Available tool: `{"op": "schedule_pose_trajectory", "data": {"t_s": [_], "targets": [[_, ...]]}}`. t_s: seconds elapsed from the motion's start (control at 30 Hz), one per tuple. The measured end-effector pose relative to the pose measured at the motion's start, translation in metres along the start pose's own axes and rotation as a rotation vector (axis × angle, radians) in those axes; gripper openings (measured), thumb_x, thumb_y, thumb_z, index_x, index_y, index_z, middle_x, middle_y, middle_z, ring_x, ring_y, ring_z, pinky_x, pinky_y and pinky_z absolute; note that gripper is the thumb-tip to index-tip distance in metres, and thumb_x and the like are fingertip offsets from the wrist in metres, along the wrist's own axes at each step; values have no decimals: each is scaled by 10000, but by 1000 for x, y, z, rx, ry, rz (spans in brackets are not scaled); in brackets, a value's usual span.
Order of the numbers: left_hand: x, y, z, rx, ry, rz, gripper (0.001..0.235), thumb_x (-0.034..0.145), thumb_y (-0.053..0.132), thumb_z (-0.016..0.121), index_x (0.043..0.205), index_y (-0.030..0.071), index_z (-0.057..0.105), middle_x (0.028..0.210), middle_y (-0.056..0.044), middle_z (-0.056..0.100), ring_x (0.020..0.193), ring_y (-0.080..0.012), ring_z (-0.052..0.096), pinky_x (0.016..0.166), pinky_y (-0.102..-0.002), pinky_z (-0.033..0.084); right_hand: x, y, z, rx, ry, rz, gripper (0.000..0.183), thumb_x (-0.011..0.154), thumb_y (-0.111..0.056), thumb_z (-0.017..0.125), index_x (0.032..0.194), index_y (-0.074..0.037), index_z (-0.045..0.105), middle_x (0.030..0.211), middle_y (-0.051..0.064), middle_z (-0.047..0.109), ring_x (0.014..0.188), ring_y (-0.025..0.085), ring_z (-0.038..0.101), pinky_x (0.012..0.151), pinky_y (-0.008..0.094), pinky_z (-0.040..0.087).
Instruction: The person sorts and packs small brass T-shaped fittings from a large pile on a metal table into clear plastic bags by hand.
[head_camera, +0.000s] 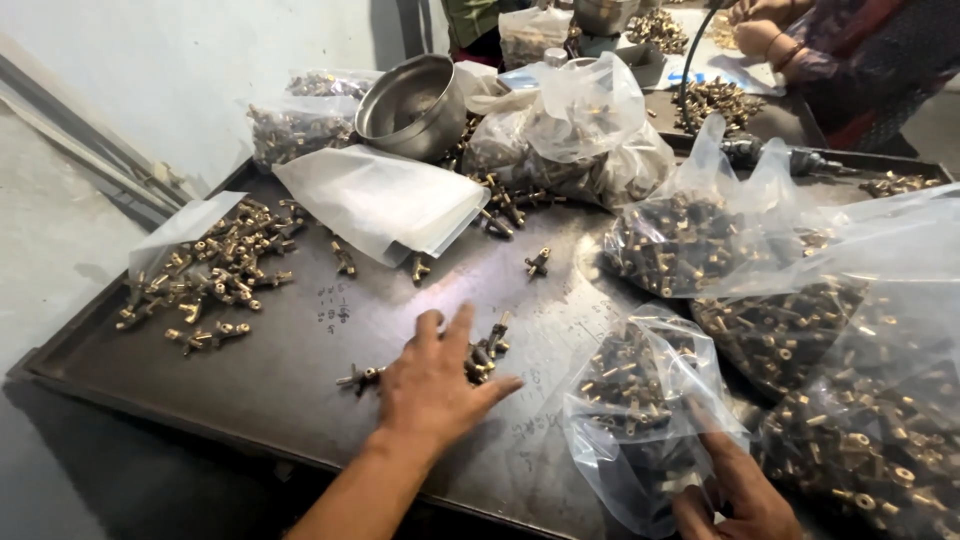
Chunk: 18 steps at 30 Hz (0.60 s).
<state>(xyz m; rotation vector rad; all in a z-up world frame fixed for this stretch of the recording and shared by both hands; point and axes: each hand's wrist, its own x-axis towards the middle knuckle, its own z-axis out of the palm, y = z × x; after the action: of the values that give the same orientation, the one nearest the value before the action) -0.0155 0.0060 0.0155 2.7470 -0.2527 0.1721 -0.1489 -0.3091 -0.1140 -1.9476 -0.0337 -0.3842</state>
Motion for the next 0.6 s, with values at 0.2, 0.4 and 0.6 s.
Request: {"op": "schedule_pose_trajectory", "data": {"t_s": [0.2, 0.4, 0.6], "targets": [[28, 0, 56, 64, 69, 125, 554, 775, 527, 777, 1222, 227, 647, 1202, -137, 544, 1020, -379, 639, 807, -500, 565, -3, -18, 9, 45, 63, -65, 777, 762, 114, 614, 1510, -36, 467, 1398, 153, 654, 1173, 152, 659, 834, 210, 491], [18, 0, 49, -88, 150, 223, 383, 739, 381, 784, 1041, 171, 678, 1085, -133, 591, 912, -363, 670, 766, -496, 564, 0, -25, -1, 180, 26, -205, 769, 787, 120, 631, 1528, 34, 442, 1436, 206, 614, 1316, 201, 572, 1047, 282, 418], [12, 0, 40, -296, 94, 74, 358, 630, 250, 825, 948, 144, 700, 954, -106, 655, 862, -323, 671, 750, -447, 560, 30, -116, -12, 187, 58, 233, 855, 670, 66, 634, 1505, -59, 499, 991, 73, 776, 819, 70, 712, 719, 236, 550]]}}
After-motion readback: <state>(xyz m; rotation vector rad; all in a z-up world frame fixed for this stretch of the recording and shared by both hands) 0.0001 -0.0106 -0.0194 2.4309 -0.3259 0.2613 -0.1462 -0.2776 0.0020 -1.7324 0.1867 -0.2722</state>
